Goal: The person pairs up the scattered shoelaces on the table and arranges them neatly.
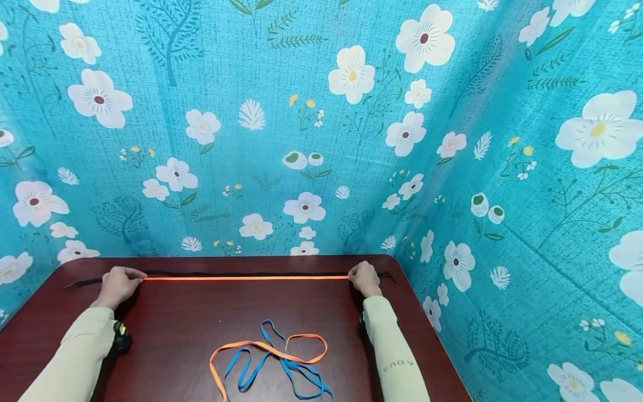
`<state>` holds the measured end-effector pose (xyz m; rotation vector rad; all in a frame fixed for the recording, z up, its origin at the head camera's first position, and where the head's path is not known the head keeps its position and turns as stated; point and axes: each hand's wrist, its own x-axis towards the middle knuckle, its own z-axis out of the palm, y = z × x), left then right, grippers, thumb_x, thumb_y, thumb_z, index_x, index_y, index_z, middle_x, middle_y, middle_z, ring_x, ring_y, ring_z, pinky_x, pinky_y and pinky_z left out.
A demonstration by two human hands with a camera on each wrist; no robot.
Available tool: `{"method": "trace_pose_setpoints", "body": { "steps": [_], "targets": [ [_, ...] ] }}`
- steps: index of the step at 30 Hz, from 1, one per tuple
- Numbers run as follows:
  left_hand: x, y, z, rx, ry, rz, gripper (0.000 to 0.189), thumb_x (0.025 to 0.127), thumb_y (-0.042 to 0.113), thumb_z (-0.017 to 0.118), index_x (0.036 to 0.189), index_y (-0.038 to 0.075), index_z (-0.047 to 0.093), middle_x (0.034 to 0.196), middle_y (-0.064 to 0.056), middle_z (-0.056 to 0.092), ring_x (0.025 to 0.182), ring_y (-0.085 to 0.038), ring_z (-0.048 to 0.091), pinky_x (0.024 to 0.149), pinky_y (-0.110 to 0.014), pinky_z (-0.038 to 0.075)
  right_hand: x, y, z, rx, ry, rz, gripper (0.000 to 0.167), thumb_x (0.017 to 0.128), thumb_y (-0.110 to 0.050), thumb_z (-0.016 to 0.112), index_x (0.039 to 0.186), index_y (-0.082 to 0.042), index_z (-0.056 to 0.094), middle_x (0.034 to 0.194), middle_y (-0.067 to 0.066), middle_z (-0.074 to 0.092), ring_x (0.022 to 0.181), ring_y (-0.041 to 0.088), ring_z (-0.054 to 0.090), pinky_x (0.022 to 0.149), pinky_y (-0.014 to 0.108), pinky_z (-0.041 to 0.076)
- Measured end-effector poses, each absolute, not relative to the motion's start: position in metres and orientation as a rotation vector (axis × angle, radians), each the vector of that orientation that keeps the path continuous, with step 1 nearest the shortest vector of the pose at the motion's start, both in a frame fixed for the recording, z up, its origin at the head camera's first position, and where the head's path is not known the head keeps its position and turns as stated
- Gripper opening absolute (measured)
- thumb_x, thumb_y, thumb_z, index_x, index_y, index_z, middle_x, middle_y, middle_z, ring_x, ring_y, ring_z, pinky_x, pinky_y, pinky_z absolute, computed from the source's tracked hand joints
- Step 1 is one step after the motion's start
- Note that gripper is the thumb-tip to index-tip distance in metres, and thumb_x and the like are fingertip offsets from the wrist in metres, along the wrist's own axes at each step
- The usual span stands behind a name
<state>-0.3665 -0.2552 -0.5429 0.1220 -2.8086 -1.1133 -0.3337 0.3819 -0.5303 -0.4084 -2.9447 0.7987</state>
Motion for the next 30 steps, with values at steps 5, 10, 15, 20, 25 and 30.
{"method": "trace_pose_setpoints", "body": {
  "steps": [5, 10, 15, 20, 25, 30],
  "targets": [
    [-0.358, -0.258, -0.539, 0.042, -2.806, -1.061, 0.016, 0.093, -0.001, 0.061, 0.093, -0.009, 0.075, 0.104, -0.033, 0.069, 0.109, -0.053, 0.051, 0.097, -0.068, 0.036, -0.329, 0.384, -0.531, -0.306, -2.907, 0.874, 0.011, 0.092, -0.012, 0.075, 0.082, -0.009, 0.080, 0.086, 0.006, 0.075, 0.081, 0.022, 0.064, 0.076, 0.043, 0.054],
    [-0.354, -0.263, -0.540, -0.039, -2.835, -0.998, 0.014, 0.091, -0.003, 0.062, 0.091, -0.007, 0.076, 0.102, -0.032, 0.070, 0.105, -0.053, 0.053, 0.094, -0.067, 0.037, -0.323, 0.391, -0.534, -0.196, -2.874, 0.964, 0.007, 0.090, -0.006, 0.076, 0.086, -0.003, 0.081, 0.088, 0.009, 0.077, 0.085, 0.024, 0.067, 0.081, 0.043, 0.057],
    [-0.352, -0.266, -0.539, -0.085, -2.833, -1.005, 0.010, 0.090, -0.002, 0.067, 0.089, -0.006, 0.076, 0.101, -0.032, 0.070, 0.101, -0.051, 0.054, 0.088, -0.066, 0.042, -0.321, 0.392, -0.531, -0.183, -2.886, 1.004, 0.006, 0.090, -0.004, 0.076, 0.087, -0.003, 0.081, 0.089, 0.010, 0.077, 0.086, 0.024, 0.066, 0.080, 0.042, 0.057],
    [-0.349, -0.268, -0.535, -0.144, -2.857, -1.016, 0.008, 0.089, -0.003, 0.068, 0.091, -0.006, 0.076, 0.102, -0.033, 0.068, 0.099, -0.049, 0.056, 0.086, -0.065, 0.045, -0.321, 0.393, -0.532, -0.140, -2.890, 0.998, 0.006, 0.090, -0.003, 0.075, 0.086, -0.003, 0.080, 0.087, 0.009, 0.076, 0.084, 0.023, 0.064, 0.079, 0.043, 0.056],
    [-0.347, -0.267, -0.535, -0.176, -2.881, -0.997, 0.009, 0.088, -0.003, 0.069, 0.093, -0.007, 0.075, 0.102, -0.033, 0.069, 0.096, -0.046, 0.059, 0.084, -0.062, 0.049, -0.322, 0.397, -0.537, -0.123, -2.907, 1.000, 0.005, 0.090, -0.005, 0.075, 0.088, -0.004, 0.079, 0.087, 0.006, 0.074, 0.083, 0.021, 0.063, 0.077, 0.039, 0.055],
    [-0.347, -0.266, -0.532, -0.191, -2.907, -1.004, 0.015, 0.087, -0.002, 0.073, 0.099, -0.009, 0.073, 0.099, -0.031, 0.070, 0.089, -0.042, 0.061, 0.080, -0.058, 0.053, -0.322, 0.399, -0.537, -0.086, -2.943, 1.023, 0.013, 0.090, -0.007, 0.076, 0.103, -0.002, 0.077, 0.101, 0.012, 0.073, 0.095, 0.025, 0.064, 0.085, 0.044, 0.055]
  ]
}}
